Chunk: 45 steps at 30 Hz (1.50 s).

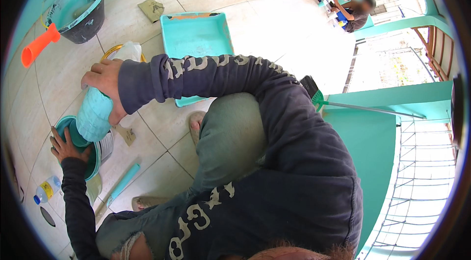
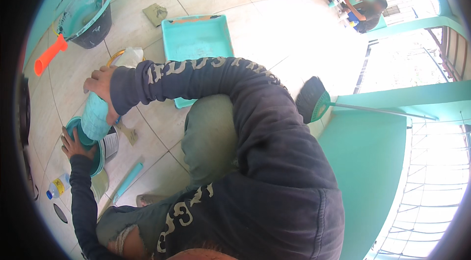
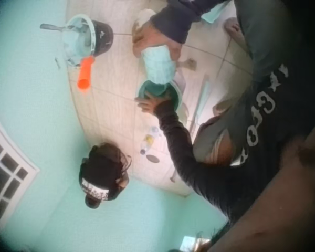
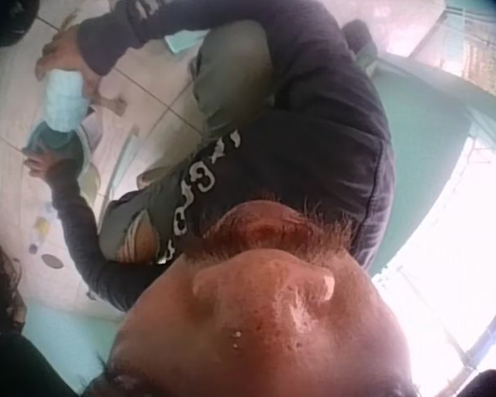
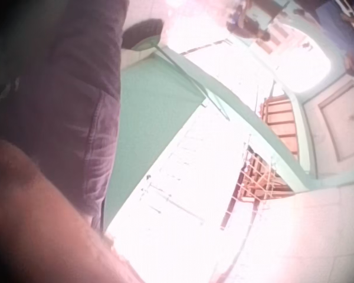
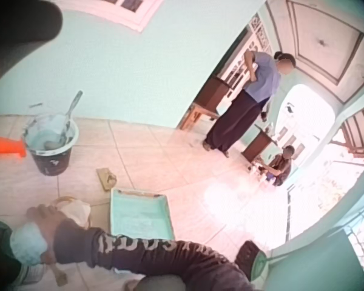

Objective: The person sweeps a tiled balcony floor with a broom, then kneels to organize paint supplies. They open paint cans, pour paint into a tray, and handle a roller and brush, preparing for painting.

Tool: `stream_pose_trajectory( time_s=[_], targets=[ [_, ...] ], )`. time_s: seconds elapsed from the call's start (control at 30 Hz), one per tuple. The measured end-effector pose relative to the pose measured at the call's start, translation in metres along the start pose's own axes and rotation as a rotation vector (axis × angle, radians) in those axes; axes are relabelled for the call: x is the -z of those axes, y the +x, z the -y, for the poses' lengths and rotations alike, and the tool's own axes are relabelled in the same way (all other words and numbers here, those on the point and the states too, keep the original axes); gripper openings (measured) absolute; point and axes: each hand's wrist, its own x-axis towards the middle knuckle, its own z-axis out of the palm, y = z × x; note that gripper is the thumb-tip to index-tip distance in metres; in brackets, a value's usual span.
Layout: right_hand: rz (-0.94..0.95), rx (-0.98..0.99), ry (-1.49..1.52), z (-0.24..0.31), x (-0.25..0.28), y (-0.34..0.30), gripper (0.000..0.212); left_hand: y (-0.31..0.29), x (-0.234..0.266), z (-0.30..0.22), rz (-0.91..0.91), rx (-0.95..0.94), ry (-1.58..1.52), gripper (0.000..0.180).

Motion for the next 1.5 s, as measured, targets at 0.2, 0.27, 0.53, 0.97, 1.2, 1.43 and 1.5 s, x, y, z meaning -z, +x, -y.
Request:
stream_pose_trajectory(
  time_s=[0.2,0.27,0.53,0.97,1.2,1.43,1.5],
  targets=[
    [0.013,0.003,0.003,0.000,0.004,-0.004,0.082,0.003,0.008,-0.015,0.059,0.062,0.048,0.102],
    [0.011,0.016,-0.005,-0.001,0.006,-0.001,0.082,0.011,-0.007,-0.008,0.050,0.044,0.018,0.105],
    [-0.109,0.118,0.288,0.007,0.004,0.023,0.072,0.009,-0.007,0.015,-0.121,-0.025,-0.085,0.089],
    [0.304,0.404,0.072,0.099,-0.043,0.096,0.067,-0.017,0.028,0.065,0.036,-0.301,-0.419,0.100],
    [0.407,0.392,0.087,0.094,-0.079,0.109,0.063,-0.018,0.013,0.075,0.066,-0.243,-0.593,0.088],
    [0.654,0.217,0.016,0.088,-0.107,0.145,0.061,-0.012,0.007,0.080,0.133,-0.212,-0.636,0.090],
    [0.648,0.169,0.010,0.089,-0.118,0.149,0.062,-0.010,0.005,0.079,0.131,-0.202,-0.623,0.090]
  ],
)
